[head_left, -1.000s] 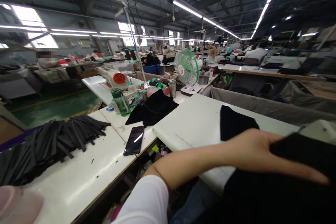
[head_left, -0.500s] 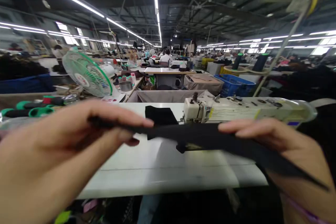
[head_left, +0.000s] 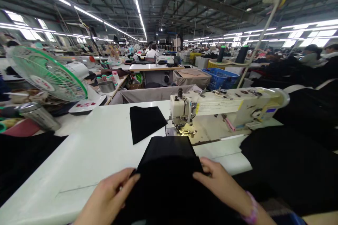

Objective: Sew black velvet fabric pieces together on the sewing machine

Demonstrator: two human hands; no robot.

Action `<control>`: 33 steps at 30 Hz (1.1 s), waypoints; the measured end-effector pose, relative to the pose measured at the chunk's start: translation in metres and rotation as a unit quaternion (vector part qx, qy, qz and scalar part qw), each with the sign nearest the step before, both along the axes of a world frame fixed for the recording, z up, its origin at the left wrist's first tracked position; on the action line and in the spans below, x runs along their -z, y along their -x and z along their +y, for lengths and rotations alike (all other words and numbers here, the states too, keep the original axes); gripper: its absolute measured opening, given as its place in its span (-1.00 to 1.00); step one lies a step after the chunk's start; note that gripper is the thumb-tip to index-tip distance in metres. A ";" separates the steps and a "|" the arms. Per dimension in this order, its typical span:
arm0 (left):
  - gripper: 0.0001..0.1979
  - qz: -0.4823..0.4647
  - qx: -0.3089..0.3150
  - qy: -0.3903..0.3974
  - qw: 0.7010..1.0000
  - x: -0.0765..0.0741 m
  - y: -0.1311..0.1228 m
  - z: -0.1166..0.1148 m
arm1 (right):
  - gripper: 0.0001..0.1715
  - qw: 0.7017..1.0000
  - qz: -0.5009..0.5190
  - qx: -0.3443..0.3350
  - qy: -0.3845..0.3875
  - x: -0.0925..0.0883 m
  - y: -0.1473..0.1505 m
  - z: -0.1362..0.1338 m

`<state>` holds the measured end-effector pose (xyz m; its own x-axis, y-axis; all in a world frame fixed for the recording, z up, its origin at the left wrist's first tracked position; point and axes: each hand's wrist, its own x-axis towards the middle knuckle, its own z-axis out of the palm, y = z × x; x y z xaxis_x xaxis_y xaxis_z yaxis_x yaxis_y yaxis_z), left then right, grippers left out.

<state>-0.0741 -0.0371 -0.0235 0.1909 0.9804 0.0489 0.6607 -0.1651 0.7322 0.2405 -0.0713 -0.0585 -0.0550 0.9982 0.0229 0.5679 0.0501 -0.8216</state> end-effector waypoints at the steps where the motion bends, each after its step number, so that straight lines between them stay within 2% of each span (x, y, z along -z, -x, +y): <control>1: -0.63 0.057 0.002 -0.006 0.998 -0.001 -0.008 0.019 | -0.87 0.999 -0.022 0.027 -0.032 0.006 0.003 0.014; 4: -0.70 0.188 0.000 -0.041 0.981 0.001 -0.033 0.074 | -0.90 0.988 -0.079 0.093 -0.093 0.025 0.010 0.055; 7: -0.85 0.216 0.008 -0.052 0.975 0.013 -0.052 0.113 | -0.95 0.974 -0.127 0.147 -0.121 0.038 0.014 0.082; 11: -0.97 0.211 0.049 -0.020 0.976 0.030 -0.062 0.139 | -0.96 0.961 -0.175 0.170 -0.130 0.047 0.015 0.096; 14: -0.96 0.198 0.066 -0.008 0.978 0.029 -0.061 0.141 | -0.92 0.959 -0.192 0.163 -0.129 0.048 0.014 0.100; 17: -0.80 0.184 0.048 -0.019 0.982 0.019 -0.050 0.125 | -0.86 0.960 -0.196 0.158 -0.126 0.050 0.011 0.103; 20: -0.61 0.163 0.027 0.000 0.986 0.010 -0.028 0.089 | -0.85 0.961 -0.194 0.150 -0.127 0.053 0.007 0.104; 24: -0.68 0.122 0.025 0.069 0.990 0.013 -0.002 0.029 | -0.88 0.963 -0.188 0.145 -0.126 0.057 0.004 0.104; 27: -0.78 0.021 0.023 0.066 0.997 0.023 0.002 -0.005 | -0.90 0.964 -0.187 0.144 -0.120 0.058 0.002 0.106; 30: -0.80 -0.059 -0.023 0.029 0.998 0.029 0.003 -0.020 | -0.91 0.965 -0.188 0.143 -0.111 0.057 0.001 0.107; 33: -0.77 -0.068 0.009 0.080 0.994 0.027 0.007 -0.021 | -0.91 0.966 -0.189 0.145 -0.099 0.056 0.001 0.108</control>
